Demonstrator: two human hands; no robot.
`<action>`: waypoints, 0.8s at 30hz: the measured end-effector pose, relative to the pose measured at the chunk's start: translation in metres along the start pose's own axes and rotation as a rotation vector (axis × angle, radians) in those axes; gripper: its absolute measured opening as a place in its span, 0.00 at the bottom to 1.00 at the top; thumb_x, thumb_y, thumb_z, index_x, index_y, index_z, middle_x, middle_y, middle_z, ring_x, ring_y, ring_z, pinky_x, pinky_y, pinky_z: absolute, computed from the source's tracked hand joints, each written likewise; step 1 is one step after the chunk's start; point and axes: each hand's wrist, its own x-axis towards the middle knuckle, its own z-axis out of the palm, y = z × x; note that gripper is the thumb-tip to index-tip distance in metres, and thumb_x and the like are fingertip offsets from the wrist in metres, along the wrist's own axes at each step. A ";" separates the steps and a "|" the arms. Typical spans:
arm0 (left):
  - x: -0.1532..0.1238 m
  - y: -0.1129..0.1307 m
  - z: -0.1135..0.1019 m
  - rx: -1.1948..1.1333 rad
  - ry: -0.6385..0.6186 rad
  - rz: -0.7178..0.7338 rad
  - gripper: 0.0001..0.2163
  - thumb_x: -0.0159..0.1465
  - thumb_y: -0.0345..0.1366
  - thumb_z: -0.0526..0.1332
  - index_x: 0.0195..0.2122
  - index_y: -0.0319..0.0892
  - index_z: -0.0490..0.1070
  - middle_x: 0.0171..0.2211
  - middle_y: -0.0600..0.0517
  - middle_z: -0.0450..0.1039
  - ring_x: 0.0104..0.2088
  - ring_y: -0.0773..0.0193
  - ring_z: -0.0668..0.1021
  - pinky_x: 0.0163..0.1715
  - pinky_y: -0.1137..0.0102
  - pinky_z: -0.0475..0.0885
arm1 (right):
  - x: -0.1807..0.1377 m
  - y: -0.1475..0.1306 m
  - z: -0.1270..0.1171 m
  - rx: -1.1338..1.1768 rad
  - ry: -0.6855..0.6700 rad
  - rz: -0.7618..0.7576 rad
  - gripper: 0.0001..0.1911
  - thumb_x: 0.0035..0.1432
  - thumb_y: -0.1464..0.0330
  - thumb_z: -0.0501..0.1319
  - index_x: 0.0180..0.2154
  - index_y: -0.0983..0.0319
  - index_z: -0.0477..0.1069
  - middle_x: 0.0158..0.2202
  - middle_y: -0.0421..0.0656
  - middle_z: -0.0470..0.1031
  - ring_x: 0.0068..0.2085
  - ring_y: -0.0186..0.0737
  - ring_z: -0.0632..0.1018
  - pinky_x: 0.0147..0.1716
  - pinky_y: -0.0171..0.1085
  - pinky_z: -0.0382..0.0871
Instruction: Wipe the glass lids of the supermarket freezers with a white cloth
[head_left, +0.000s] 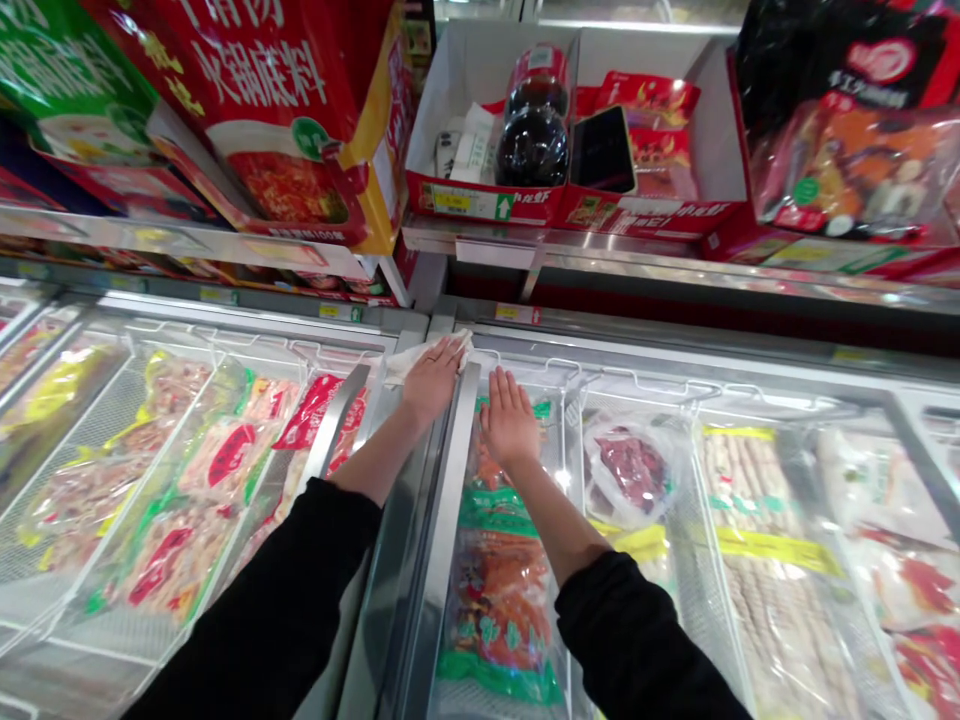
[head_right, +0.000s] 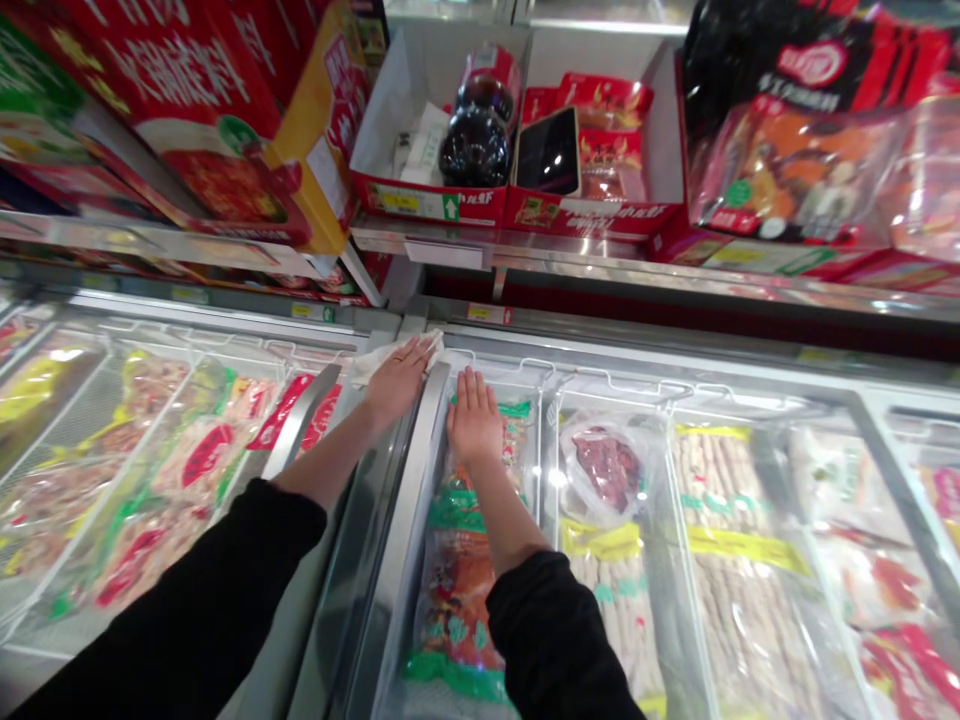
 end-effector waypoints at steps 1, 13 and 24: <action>0.011 -0.003 0.000 0.002 0.006 0.005 0.24 0.71 0.24 0.49 0.68 0.35 0.62 0.71 0.47 0.57 0.72 0.55 0.57 0.70 0.56 0.58 | 0.000 0.000 0.000 0.003 -0.001 0.002 0.32 0.71 0.67 0.42 0.72 0.69 0.50 0.75 0.48 0.47 0.75 0.46 0.49 0.72 0.51 0.47; -0.060 0.011 -0.005 -0.026 -0.070 0.067 0.24 0.71 0.26 0.48 0.68 0.35 0.63 0.71 0.46 0.57 0.74 0.59 0.53 0.72 0.61 0.52 | 0.000 0.003 0.006 0.015 0.018 -0.003 0.32 0.71 0.66 0.42 0.72 0.69 0.48 0.75 0.49 0.48 0.75 0.47 0.50 0.72 0.52 0.47; -0.232 0.055 -0.013 -0.034 -0.262 0.057 0.26 0.72 0.31 0.45 0.70 0.43 0.61 0.73 0.51 0.52 0.74 0.63 0.47 0.73 0.63 0.51 | -0.002 0.001 0.006 -0.025 -0.039 -0.014 0.31 0.74 0.69 0.40 0.72 0.78 0.45 0.75 0.57 0.45 0.75 0.51 0.47 0.71 0.49 0.40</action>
